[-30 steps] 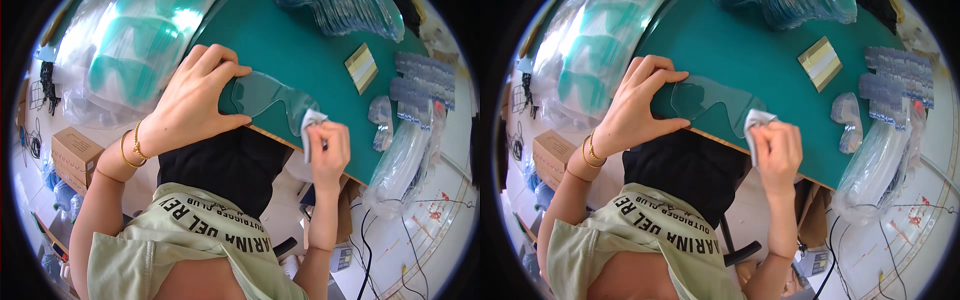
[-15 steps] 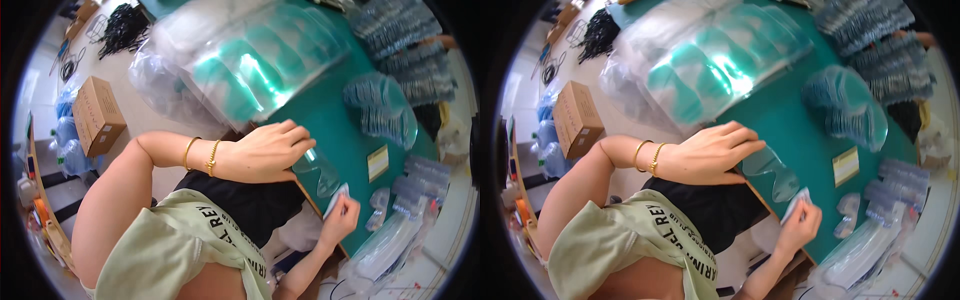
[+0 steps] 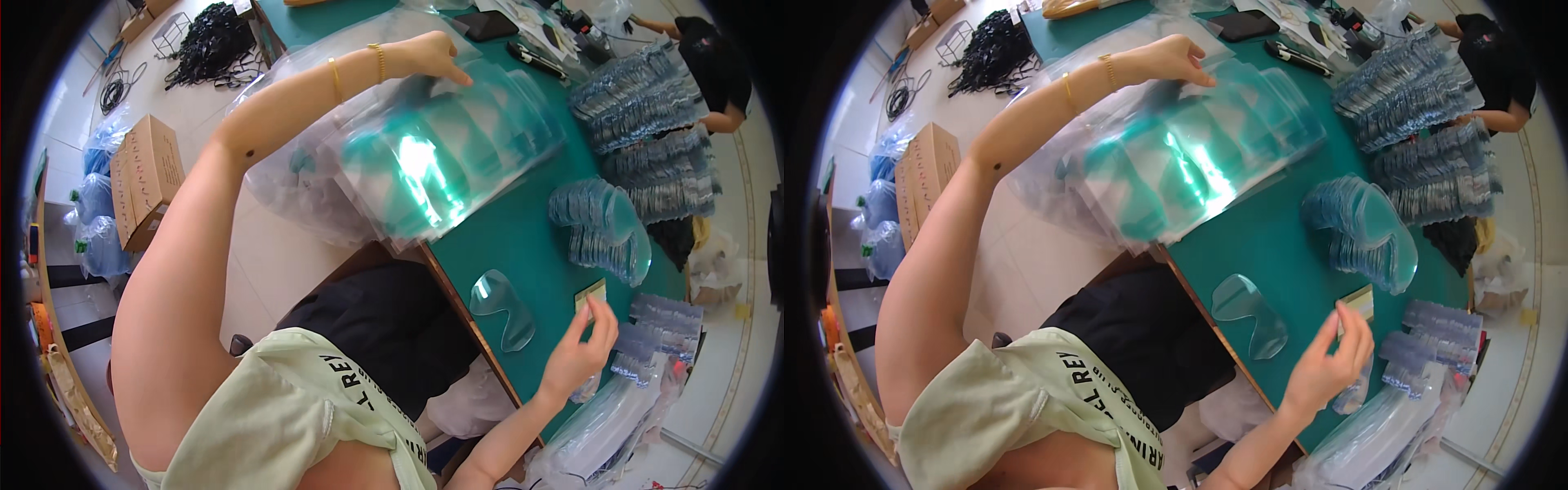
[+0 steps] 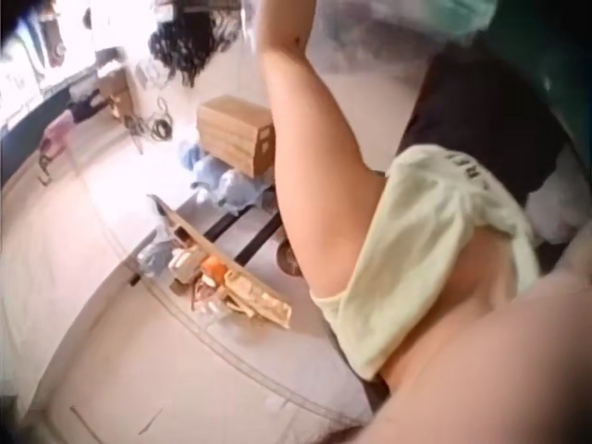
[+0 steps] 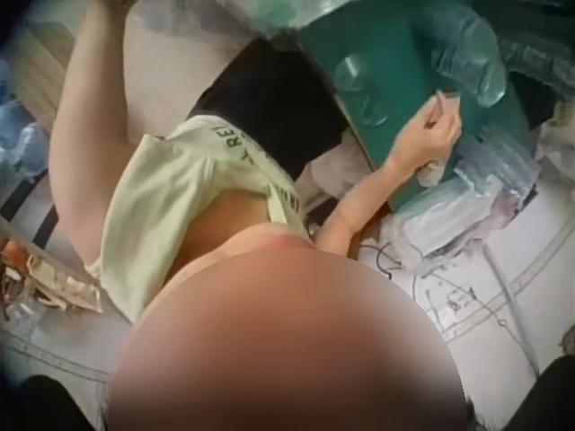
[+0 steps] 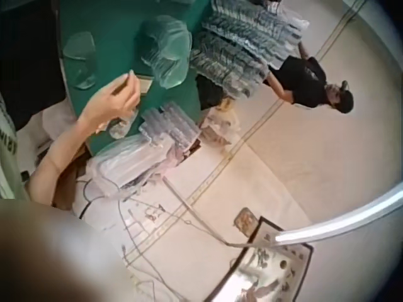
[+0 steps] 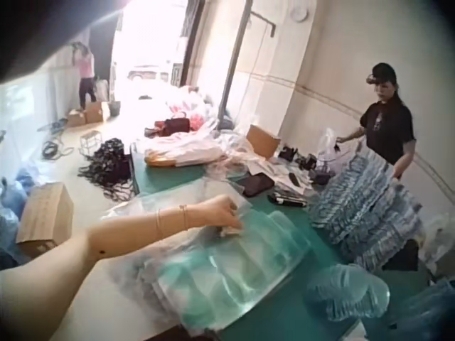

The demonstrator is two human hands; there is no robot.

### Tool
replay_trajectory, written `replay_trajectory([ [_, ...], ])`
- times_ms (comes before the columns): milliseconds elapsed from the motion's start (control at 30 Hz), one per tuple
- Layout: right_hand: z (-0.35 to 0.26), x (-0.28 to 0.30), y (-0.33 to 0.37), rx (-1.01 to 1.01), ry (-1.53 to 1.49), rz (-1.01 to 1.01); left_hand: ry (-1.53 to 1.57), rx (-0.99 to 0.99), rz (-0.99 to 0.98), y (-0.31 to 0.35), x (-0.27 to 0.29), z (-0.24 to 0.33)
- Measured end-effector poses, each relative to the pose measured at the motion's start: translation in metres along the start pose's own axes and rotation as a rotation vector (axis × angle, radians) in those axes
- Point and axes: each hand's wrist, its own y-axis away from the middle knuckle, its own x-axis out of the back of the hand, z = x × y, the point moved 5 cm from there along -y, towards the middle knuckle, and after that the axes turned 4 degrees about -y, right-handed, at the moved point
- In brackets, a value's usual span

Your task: Packing individual safety goggles into protective plastic sleeves at a workstation.

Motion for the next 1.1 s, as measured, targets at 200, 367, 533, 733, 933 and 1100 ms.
replay_trajectory([
  [200,-0.094,-0.038,-0.090,0.293,-0.298,0.055,0.416,-0.027,-0.043,0.001,0.014,0.018],
  [367,-0.146,-0.085,-0.157,0.440,-0.400,0.016,0.464,-0.296,-0.060,0.047,0.037,0.074],
  [533,-0.175,-0.102,-0.177,0.435,-0.449,-0.029,0.511,-0.412,-0.173,0.064,0.063,0.086],
  [733,-0.180,-0.100,-0.179,0.462,-0.424,-0.070,0.532,-0.370,-0.211,0.062,0.069,0.056],
  [933,-0.143,-0.075,-0.182,0.162,-0.454,0.130,0.374,-0.164,0.078,0.012,0.091,-0.050],
  [1100,-0.141,-0.059,-0.170,0.143,-0.397,0.201,-0.101,-0.065,0.270,-0.016,0.111,-0.120],
])
